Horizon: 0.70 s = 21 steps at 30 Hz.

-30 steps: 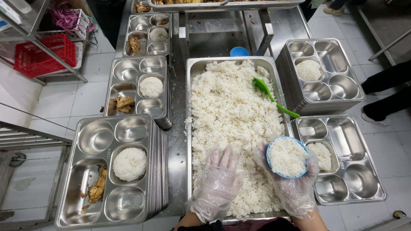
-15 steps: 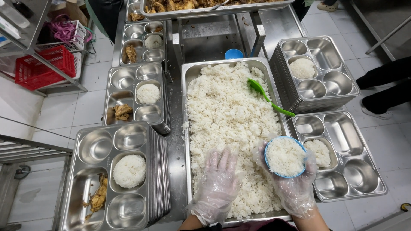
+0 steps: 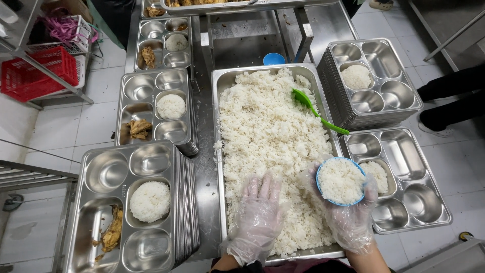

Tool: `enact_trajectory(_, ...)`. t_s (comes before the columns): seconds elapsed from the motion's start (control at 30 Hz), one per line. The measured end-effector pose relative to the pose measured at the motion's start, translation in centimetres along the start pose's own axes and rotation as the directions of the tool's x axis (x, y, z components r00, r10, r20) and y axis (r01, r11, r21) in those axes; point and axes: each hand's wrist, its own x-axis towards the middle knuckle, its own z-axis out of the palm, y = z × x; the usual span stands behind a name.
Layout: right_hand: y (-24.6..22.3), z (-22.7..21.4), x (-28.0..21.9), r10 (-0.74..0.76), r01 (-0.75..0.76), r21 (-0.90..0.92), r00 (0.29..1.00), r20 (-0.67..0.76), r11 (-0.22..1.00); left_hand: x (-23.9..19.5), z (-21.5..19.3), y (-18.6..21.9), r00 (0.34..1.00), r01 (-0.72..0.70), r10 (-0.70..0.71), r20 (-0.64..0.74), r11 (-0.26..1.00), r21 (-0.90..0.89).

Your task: The person scoops cooked white rice from a large metal tray using a blue plastic scoop and places it into the compartments of stainless steel divided trays. The person repeatedly fills multiple trays with rice in a commercial kitchen setting.

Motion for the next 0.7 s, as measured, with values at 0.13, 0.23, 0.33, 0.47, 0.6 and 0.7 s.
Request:
enact_trajectory(0.13,0.6,0.7,0.0,-0.035,0.037,-0.069,0.999,0.026,0.997,0.0,-0.1,0.2,0.997,0.02,-0.021,-0.07,1.0,-0.009)
enact_trajectory(0.23,0.3,0.0,0.1,0.018,-0.018,-0.014,0.999,-0.028,1.0,-0.3,0.2,0.1,0.999,0.024,-0.025,-0.027,0.999,-0.039)
enact_trajectory(0.33,1.1,0.9,0.2,0.024,-0.032,-0.069,0.993,-0.113,0.997,-0.4,0.8,0.1,0.999,0.031,-0.033,-0.039,0.998,-0.059)
enact_trajectory(0.47,1.5,0.3,0.2,-0.127,0.076,-0.326,0.982,-0.138,0.942,-0.3,0.4,0.1,0.999,0.033,-0.035,-0.028,0.997,-0.063)
enact_trajectory(0.6,0.5,-0.2,0.6,0.038,-0.04,-0.012,0.988,-0.151,0.999,-0.3,0.6,0.1,0.997,0.036,-0.04,-0.068,0.998,-0.055)
enact_trajectory(0.7,0.6,0.4,0.3,0.212,-0.203,0.092,0.972,-0.102,0.975,-0.3,0.6,0.3,0.999,0.035,-0.035,0.004,0.998,-0.055)
